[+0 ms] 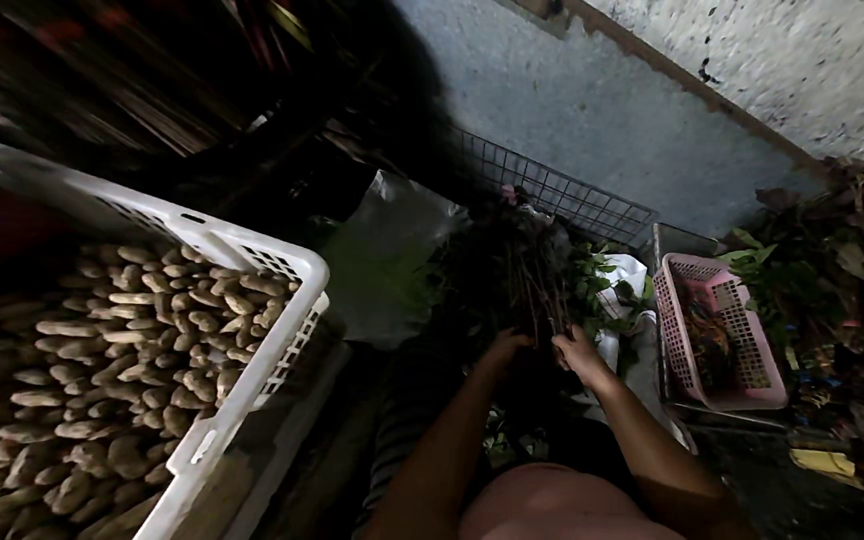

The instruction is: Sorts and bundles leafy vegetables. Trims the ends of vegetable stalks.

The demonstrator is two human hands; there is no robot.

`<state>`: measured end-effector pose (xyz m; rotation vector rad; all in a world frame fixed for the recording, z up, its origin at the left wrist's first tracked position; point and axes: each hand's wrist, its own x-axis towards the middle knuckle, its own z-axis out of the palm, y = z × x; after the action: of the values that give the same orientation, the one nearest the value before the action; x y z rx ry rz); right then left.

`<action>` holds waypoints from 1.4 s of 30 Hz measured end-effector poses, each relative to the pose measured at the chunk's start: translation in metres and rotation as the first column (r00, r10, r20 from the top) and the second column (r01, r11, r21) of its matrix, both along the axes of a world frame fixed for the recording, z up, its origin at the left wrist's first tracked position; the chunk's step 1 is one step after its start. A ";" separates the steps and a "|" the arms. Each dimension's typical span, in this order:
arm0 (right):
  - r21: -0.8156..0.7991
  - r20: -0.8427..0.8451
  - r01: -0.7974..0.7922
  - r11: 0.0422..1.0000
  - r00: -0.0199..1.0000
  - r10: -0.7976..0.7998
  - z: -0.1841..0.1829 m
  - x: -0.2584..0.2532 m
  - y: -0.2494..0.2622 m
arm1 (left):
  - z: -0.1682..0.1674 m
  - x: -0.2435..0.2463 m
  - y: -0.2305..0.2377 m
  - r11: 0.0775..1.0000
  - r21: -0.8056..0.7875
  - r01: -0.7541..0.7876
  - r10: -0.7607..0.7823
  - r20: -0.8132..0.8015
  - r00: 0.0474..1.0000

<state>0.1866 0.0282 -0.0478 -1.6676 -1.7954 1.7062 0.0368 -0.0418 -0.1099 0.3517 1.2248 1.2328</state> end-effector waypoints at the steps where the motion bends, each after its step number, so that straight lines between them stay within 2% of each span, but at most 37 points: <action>1: 0.021 0.014 -0.003 1.000 1.000 0.003 -0.002 0.002 0.000 | 0.001 0.002 0.000 1.000 -0.009 -0.003 0.003 0.012 1.000; 6: 0.024 0.021 0.007 1.000 1.000 -0.008 -0.016 0.007 0.001 | 0.006 0.007 0.004 0.998 -0.052 0.041 -0.040 0.014 0.999; 10: -0.027 0.126 0.032 0.999 0.992 -0.028 -0.022 0.010 0.005 | 0.010 0.008 0.007 0.985 -0.166 0.040 -0.043 -0.014 0.999; 13: -0.059 -0.008 0.085 0.995 0.996 -0.085 -0.035 0.019 0.009 | 0.014 0.009 0.011 0.984 -0.169 0.050 -0.044 0.035 0.998; 15: -0.228 -0.174 0.135 0.964 0.969 -0.177 -0.039 0.021 0.007 | 0.019 0.010 0.013 0.990 -0.128 0.057 -0.050 0.057 0.997; 16: -0.317 -0.217 0.145 0.937 0.951 -0.220 -0.041 0.022 0.007 | 0.020 0.011 0.014 0.994 -0.092 0.061 -0.055 0.061 0.997; 18: -0.366 -0.229 0.152 0.918 0.942 -0.247 -0.045 0.024 0.009 | 0.029 0.010 0.020 0.999 -0.019 0.049 -0.048 0.051 0.998; 20: -0.332 -0.225 0.155 0.931 0.945 -0.238 -0.041 0.029 0.014 | 0.050 0.006 0.025 0.999 0.036 -0.005 0.004 0.011 1.000; 23: -0.108 -0.235 0.157 0.982 0.955 -0.178 -0.019 0.044 0.025 | 0.090 -0.010 0.029 0.988 0.138 -0.073 0.097 -0.180 0.979; 27: 0.187 -0.331 0.199 0.962 0.935 -0.129 0.020 0.067 0.042 | 0.116 -0.032 0.032 0.953 0.282 -0.111 0.236 -0.461 0.855; 30: 0.289 -0.424 0.333 0.898 0.885 -0.191 0.040 0.087 0.056 | 0.097 -0.047 0.046 0.951 0.223 -0.213 0.299 -0.502 0.811; 32: 0.346 -0.437 0.381 0.857 0.874 -0.212 0.053 0.099 0.062 | 0.069 -0.055 0.053 0.972 0.118 -0.204 0.236 -0.540 0.808; 34: 0.406 -0.429 0.366 0.837 0.885 -0.179 0.065 0.108 0.062 | 0.043 -0.057 0.054 0.989 -0.037 -0.146 0.090 -0.633 0.769; 36: 0.441 -0.428 0.320 0.839 0.896 -0.117 0.077 0.114 0.058 | 0.023 -0.053 0.052 0.971 -0.174 -0.161 0.007 -0.658 0.753; 39: 0.414 -0.532 0.346 0.842 0.842 -0.084 0.102 0.118 0.050 | -0.002 -0.053 0.050 0.929 -0.254 -0.267 0.032 -0.667 0.745; 42: 0.403 -0.615 0.357 0.843 0.787 -0.040 0.138 0.129 0.048 | -0.011 -0.061 0.041 0.873 -0.319 -0.369 0.051 -0.694 0.719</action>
<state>0.3161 0.0759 0.0906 -0.9265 -1.4952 1.2937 -0.0245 -0.0004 -0.1210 0.3281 2.1899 0.9956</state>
